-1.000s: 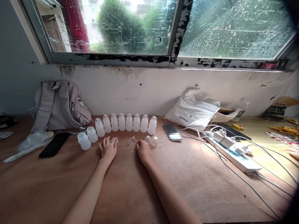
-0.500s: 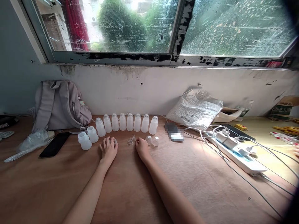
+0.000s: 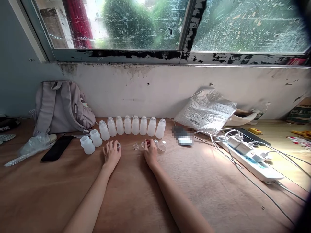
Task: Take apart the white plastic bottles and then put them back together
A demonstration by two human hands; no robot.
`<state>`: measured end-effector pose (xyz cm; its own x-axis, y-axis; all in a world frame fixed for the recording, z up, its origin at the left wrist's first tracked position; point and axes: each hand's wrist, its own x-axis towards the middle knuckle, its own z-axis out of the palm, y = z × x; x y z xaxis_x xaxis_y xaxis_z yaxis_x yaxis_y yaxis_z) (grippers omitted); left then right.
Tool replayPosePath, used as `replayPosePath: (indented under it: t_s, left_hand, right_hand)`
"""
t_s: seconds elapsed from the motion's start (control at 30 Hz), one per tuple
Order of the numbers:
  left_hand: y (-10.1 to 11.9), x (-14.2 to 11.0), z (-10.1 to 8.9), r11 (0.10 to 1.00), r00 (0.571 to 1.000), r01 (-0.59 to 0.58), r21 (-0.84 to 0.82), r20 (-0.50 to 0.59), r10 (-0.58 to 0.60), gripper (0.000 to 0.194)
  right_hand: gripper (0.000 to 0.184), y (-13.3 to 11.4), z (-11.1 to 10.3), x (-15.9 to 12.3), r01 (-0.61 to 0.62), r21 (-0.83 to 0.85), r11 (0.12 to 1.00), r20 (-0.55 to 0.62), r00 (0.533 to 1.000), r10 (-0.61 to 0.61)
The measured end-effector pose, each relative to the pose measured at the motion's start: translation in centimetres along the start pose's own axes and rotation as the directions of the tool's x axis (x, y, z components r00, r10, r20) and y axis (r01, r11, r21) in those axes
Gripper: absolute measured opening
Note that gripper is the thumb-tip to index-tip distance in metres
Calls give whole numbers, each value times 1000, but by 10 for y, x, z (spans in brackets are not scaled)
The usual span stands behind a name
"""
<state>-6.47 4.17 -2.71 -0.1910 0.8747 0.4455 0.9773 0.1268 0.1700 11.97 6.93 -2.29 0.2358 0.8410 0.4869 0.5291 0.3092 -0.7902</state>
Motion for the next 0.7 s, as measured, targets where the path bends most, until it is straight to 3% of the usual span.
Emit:
replayPosePath:
  t_s: [0.37, 0.57, 0.7]
  left_hand:
    - [-11, 5, 2, 998, 999, 32, -45, -29, -33, 42]
    - [-22, 10, 3, 993, 998, 54, -103, -7, -55, 58]
    - [-36, 16, 3, 986, 999, 2, -170, 53, 7, 58]
  right_hand:
    - [18, 12, 7, 2, 0, -203, 979, 202, 978, 42]
    - [21, 12, 3, 2, 13, -134, 991, 224, 974, 18]
    - [23, 11, 3, 3, 7, -110, 994, 232, 972, 19]
